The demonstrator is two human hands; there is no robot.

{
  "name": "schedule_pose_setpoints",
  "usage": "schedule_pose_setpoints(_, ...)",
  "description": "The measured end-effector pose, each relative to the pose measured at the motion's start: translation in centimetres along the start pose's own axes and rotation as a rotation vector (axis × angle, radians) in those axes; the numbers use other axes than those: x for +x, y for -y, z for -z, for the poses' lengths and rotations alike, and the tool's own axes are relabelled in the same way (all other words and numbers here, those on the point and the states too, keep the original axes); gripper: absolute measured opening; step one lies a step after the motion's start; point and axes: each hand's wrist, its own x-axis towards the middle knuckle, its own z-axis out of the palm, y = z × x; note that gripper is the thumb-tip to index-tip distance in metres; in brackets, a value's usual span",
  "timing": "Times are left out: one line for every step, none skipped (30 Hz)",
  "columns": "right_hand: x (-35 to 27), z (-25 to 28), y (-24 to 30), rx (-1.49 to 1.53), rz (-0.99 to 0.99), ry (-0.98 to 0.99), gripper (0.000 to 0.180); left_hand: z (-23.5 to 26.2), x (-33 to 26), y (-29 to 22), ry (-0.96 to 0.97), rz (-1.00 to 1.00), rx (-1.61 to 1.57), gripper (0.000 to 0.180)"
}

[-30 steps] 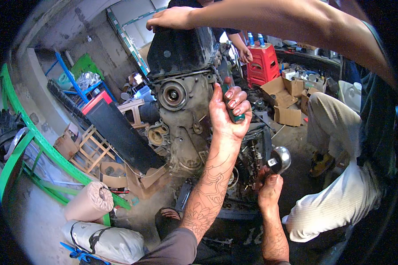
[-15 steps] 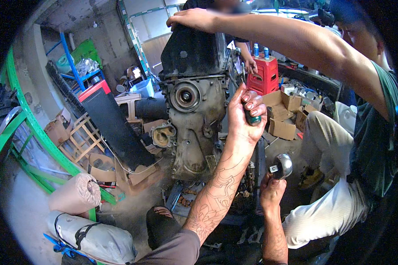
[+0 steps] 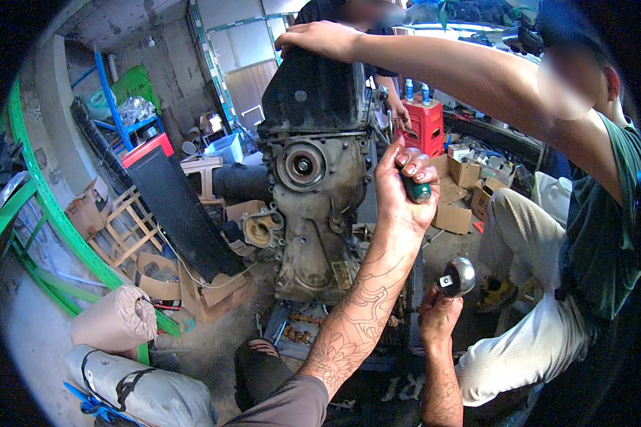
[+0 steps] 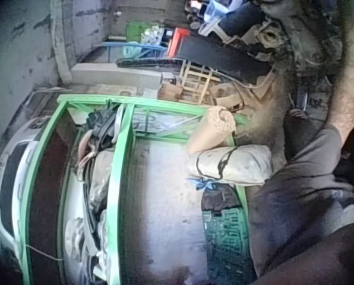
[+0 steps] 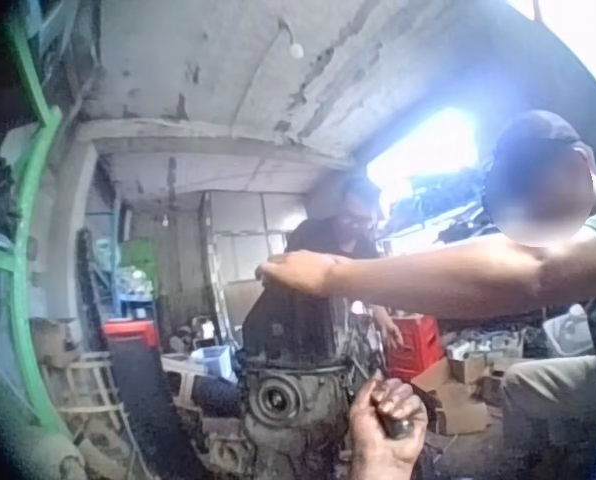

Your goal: The person uses a screwdriver and wrench to loosen and remove bolts from a car engine block while two others assist by holding and stabilizing the engine. The person removes the valve cover and places it aside, then continues to remove bolts and components from the engine.

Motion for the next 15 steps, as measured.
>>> schedule_pose_setpoints(0.4,0.5,0.0,-0.011,0.005,-0.011,0.072,0.3,0.2,0.6,-0.006,0.004,0.007,0.031)
schedule_pose_setpoints(0.7,0.9,0.0,-0.023,0.012,-0.023,0.072,0.7,0.3,1.1,-0.066,0.002,0.001,0.033)
schedule_pose_setpoints(0.9,0.8,-0.1,-0.019,0.011,-0.02,0.072,0.7,0.4,1.2,-0.094,-0.007,0.034,0.034)
schedule_pose_setpoints(1.0,0.6,0.0,-0.01,0.015,-0.017,0.072,0.7,0.5,1.3,-0.121,-0.016,0.066,0.034)
schedule_pose_setpoints(1.2,0.4,0.2,-0.005,0.021,-0.014,0.072,0.7,0.7,1.3,-0.136,0.002,0.045,0.036)
schedule_pose_setpoints(1.3,0.2,0.1,0.006,0.02,-0.012,0.072,0.6,0.5,1.1,-0.12,0.005,0.057,0.036)
schedule_pose_setpoints(1.3,-0.2,0.1,0.019,0.019,-0.007,0.071,0.4,0.2,0.8,-0.103,0.009,0.068,0.036)
schedule_pose_setpoints(1.4,-0.7,0.1,0.027,0.02,-0.003,0.071,0.3,-0.1,0.5,-0.088,0.013,0.081,0.036)
schedule_pose_setpoints(1.6,-0.5,0.0,0.021,0.025,-0.004,0.071,0.7,0.0,0.4,-0.022,0.026,0.126,0.036)
schedule_pose_setpoints(1.7,-0.4,0.0,0.015,0.03,-0.011,0.071,1.1,0.0,0.3,0.008,0.054,0.098,0.037)
schedule_pose_setpoints(1.7,-0.1,0.0,0.009,0.034,-0.016,0.071,1.4,-0.1,0.3,0.028,0.078,0.071,0.037)
schedule_pose_setpoints(1.6,-0.1,0.0,0.007,0.036,-0.015,0.071,1.4,-0.3,0.2,0.047,0.097,0.05,0.037)
schedule_pose_setpoints(1.7,-0.2,0.1,0.006,0.045,-0.013,0.071,1.5,-0.2,0.2,0.048,0.085,0.058,0.037)
schedule_pose_setpoints(2.0,-0.3,0.2,0.003,0.06,-0.009,0.071,1.6,-0.1,0.4,0.049,0.072,0.065,0.037)
schedule_pose_setpoints(2.5,-0.7,0.4,-0.005,0.079,-0.003,0.071,1.7,-0.1,0.4,0.047,0.057,0.072,0.037)
